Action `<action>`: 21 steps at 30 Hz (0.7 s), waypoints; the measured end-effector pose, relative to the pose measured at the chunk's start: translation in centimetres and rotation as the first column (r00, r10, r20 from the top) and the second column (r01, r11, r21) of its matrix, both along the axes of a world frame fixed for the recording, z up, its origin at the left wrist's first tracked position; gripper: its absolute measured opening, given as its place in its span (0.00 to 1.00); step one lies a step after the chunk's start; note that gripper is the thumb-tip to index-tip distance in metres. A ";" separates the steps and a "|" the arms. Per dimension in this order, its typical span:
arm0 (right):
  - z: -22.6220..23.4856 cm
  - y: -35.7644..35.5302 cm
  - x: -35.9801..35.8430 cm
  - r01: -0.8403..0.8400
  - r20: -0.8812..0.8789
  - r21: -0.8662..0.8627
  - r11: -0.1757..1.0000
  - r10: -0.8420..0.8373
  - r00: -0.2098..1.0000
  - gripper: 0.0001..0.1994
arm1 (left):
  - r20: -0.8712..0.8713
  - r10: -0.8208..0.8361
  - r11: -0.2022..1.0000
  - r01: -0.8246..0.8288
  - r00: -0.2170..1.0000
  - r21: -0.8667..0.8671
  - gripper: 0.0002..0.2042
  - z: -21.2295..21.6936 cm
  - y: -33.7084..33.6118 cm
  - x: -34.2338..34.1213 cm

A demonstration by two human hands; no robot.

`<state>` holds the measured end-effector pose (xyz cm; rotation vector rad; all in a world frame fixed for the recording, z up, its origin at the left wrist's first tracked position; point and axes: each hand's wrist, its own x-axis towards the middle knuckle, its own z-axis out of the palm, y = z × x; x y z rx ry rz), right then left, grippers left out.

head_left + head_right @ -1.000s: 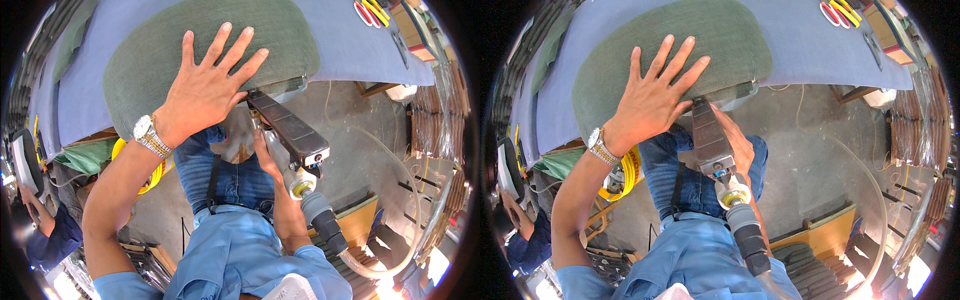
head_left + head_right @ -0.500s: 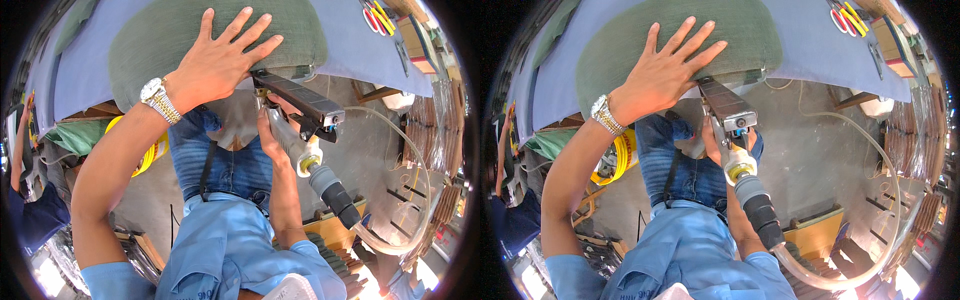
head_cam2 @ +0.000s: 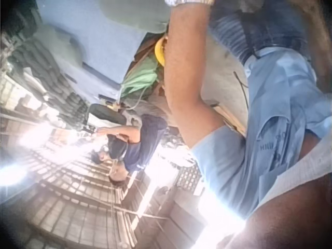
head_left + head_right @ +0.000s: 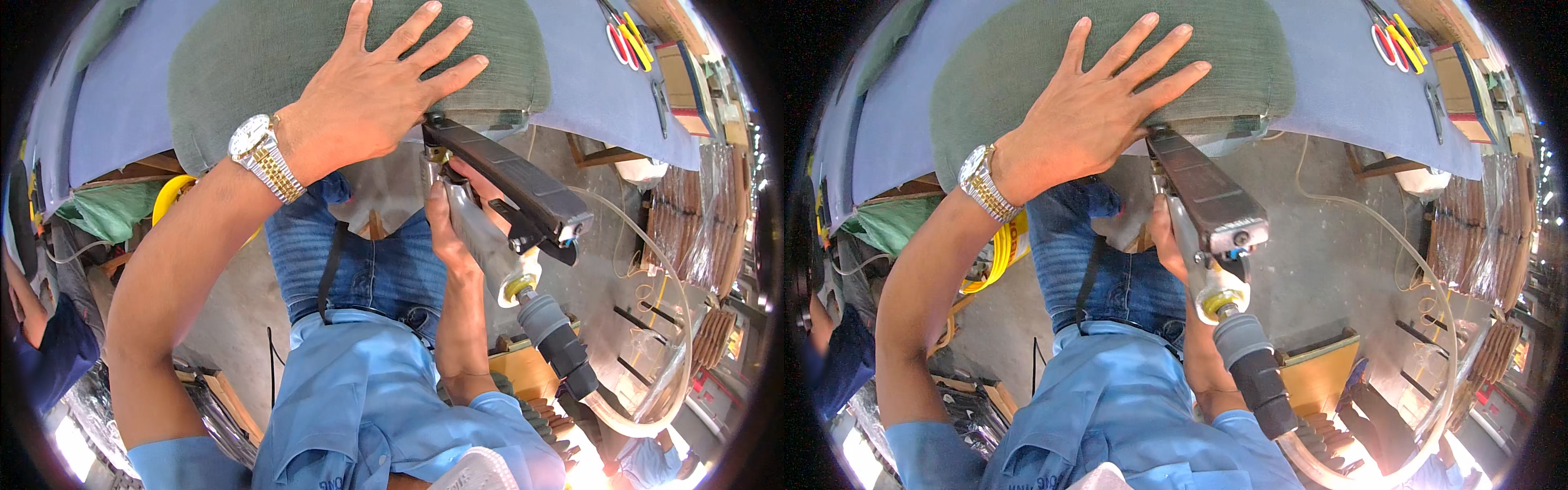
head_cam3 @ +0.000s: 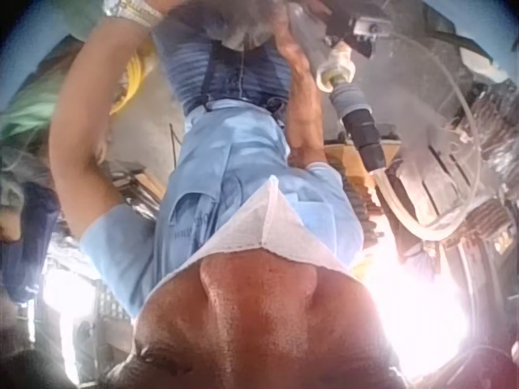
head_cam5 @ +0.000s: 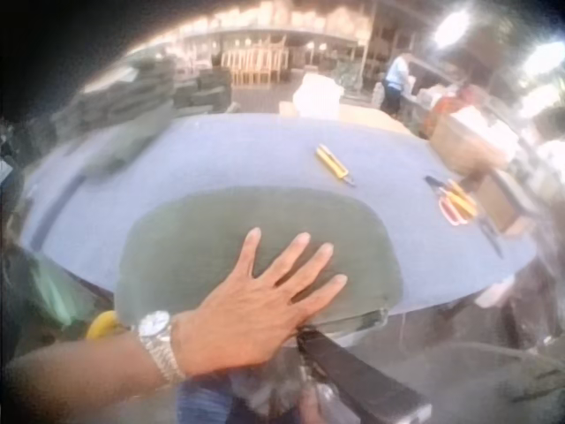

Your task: The person wraps a green fabric cover around a cushion, trims excess fabric with a utility knife, and secures the cover using a staple gun. The person repeats this process for multiple cushions on a workbench.

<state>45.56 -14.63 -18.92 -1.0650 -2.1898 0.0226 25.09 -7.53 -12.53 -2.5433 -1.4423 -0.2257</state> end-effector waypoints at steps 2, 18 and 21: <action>-0.4 -0.4 -0.6 0.027 -0.266 -0.164 0.986 -0.070 0.961 0.17 | 0.050 -0.046 0.999 0.047 0.998 -0.004 0.43 0.2 0.1 -0.3; -0.1 0.0 -1.0 0.024 0.007 0.006 1.000 -0.025 1.000 0.18 | 0.019 -0.107 0.992 0.106 0.994 0.066 0.33 1.1 0.4 -0.8; 0.3 -0.2 -0.8 -0.013 0.032 0.007 1.000 0.013 0.999 0.18 | -0.016 -0.096 0.993 0.097 0.995 0.068 0.33 1.2 0.4 -0.8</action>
